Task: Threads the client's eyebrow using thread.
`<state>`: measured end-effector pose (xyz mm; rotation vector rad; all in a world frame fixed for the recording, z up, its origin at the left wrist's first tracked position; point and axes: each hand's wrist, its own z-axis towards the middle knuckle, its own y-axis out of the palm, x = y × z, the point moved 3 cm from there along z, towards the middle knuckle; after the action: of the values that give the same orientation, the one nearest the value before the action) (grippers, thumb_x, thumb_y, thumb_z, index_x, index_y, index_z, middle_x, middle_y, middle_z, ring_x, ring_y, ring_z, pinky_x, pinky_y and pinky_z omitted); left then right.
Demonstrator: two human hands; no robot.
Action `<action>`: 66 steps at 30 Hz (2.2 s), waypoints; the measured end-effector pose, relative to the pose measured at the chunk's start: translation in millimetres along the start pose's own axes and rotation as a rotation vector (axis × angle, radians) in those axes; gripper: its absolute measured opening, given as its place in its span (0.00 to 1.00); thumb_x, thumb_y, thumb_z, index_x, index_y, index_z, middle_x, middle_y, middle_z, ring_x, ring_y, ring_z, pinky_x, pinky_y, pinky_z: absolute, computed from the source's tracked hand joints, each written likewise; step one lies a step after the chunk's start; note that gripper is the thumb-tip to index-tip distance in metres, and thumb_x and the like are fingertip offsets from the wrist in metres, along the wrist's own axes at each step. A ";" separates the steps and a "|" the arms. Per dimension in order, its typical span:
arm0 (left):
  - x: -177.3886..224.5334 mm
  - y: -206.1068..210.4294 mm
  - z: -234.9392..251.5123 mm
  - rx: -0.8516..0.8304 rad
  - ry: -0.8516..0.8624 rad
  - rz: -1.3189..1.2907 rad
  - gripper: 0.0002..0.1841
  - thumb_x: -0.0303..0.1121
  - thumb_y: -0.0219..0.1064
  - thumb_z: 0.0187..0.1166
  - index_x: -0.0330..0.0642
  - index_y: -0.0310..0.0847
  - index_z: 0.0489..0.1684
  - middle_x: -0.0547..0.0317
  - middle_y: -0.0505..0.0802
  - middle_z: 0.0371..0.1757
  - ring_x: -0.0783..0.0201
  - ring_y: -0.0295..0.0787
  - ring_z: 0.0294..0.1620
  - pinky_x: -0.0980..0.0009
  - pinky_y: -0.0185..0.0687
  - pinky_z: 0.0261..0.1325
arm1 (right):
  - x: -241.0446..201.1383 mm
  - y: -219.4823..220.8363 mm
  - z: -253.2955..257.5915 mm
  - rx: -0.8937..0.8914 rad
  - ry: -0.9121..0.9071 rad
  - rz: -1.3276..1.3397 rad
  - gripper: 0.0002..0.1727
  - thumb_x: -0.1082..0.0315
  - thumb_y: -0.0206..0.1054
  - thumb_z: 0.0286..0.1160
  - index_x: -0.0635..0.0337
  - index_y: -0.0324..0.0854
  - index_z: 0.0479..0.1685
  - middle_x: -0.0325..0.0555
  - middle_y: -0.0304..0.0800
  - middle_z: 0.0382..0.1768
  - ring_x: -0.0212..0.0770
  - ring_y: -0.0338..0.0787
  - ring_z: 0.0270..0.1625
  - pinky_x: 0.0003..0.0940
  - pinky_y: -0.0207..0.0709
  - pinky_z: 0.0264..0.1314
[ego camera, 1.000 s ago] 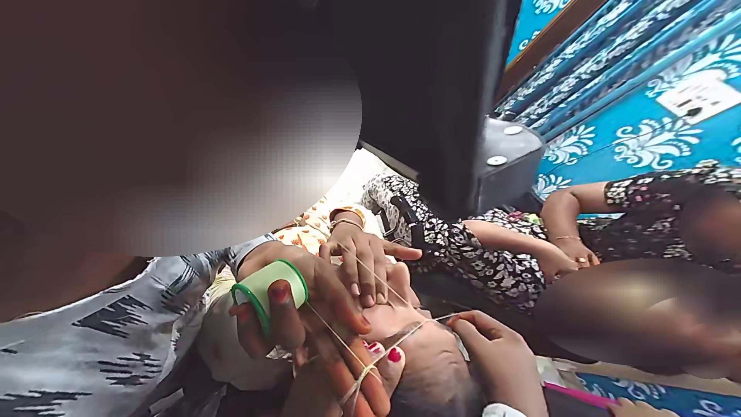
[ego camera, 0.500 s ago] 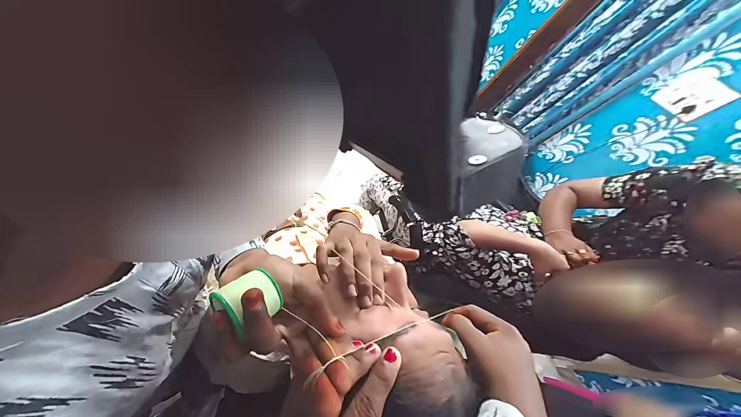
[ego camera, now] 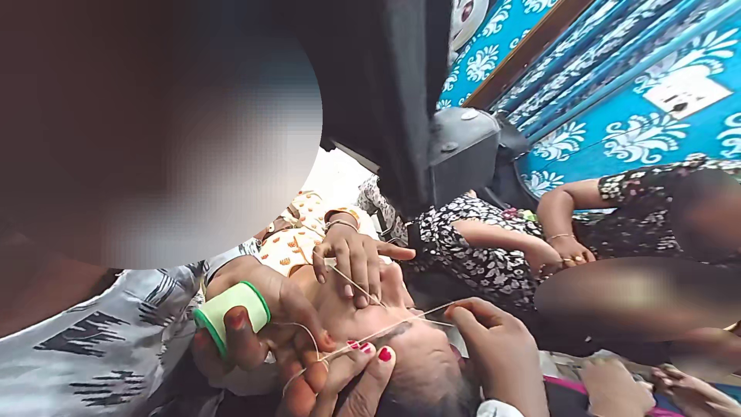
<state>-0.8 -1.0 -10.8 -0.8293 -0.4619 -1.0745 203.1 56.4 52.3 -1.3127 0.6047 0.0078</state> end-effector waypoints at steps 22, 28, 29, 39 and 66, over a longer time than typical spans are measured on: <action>8.5 0.7 0.1 -0.009 -0.050 0.046 0.26 0.50 0.47 0.87 0.45 0.82 0.69 0.50 0.86 0.62 0.67 0.75 0.71 0.80 0.56 0.78 | 14.8 5.7 5.3 -0.053 0.038 -0.002 0.12 0.67 0.64 0.70 0.59 0.91 0.26 0.53 0.89 0.28 0.58 0.86 0.39 0.67 0.65 0.46; 7.1 0.4 -0.3 0.014 -0.040 0.049 0.26 0.51 0.47 0.88 0.45 0.84 0.65 0.50 0.86 0.60 0.68 0.75 0.70 0.80 0.57 0.78 | 36.3 16.1 5.7 0.023 -0.061 -0.002 0.11 0.59 0.66 0.70 0.52 0.91 0.26 0.46 0.85 0.23 0.51 0.82 0.31 0.60 0.65 0.34; 6.7 0.5 -0.6 0.020 -0.038 0.051 0.26 0.51 0.46 0.88 0.45 0.84 0.65 0.51 0.86 0.60 0.69 0.76 0.70 0.79 0.56 0.79 | 36.6 16.2 5.8 0.026 -0.071 -0.007 0.12 0.59 0.66 0.70 0.52 0.91 0.26 0.46 0.85 0.23 0.50 0.82 0.30 0.59 0.65 0.34; 1.6 0.3 -1.6 0.015 -0.009 0.015 0.25 0.49 0.48 0.86 0.44 0.83 0.66 0.51 0.86 0.57 0.66 0.76 0.68 0.77 0.56 0.78 | 19.7 12.8 2.7 -0.006 -0.071 -0.012 0.12 0.60 0.66 0.72 0.54 0.91 0.25 0.48 0.86 0.24 0.52 0.84 0.32 0.61 0.66 0.36; 3.4 2.9 -0.6 0.019 0.006 -0.039 0.25 0.48 0.47 0.88 0.41 0.82 0.66 0.49 0.85 0.60 0.66 0.75 0.70 0.79 0.57 0.80 | -7.1 4.2 2.6 -0.146 0.050 -0.117 0.16 0.68 0.61 0.72 0.57 0.84 0.15 0.48 0.82 0.17 0.50 0.84 0.27 0.56 0.68 0.31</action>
<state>3.2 -2.9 -9.9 -0.8034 -0.4845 -1.1068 196.8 62.2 51.8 -1.4923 0.5773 -0.0784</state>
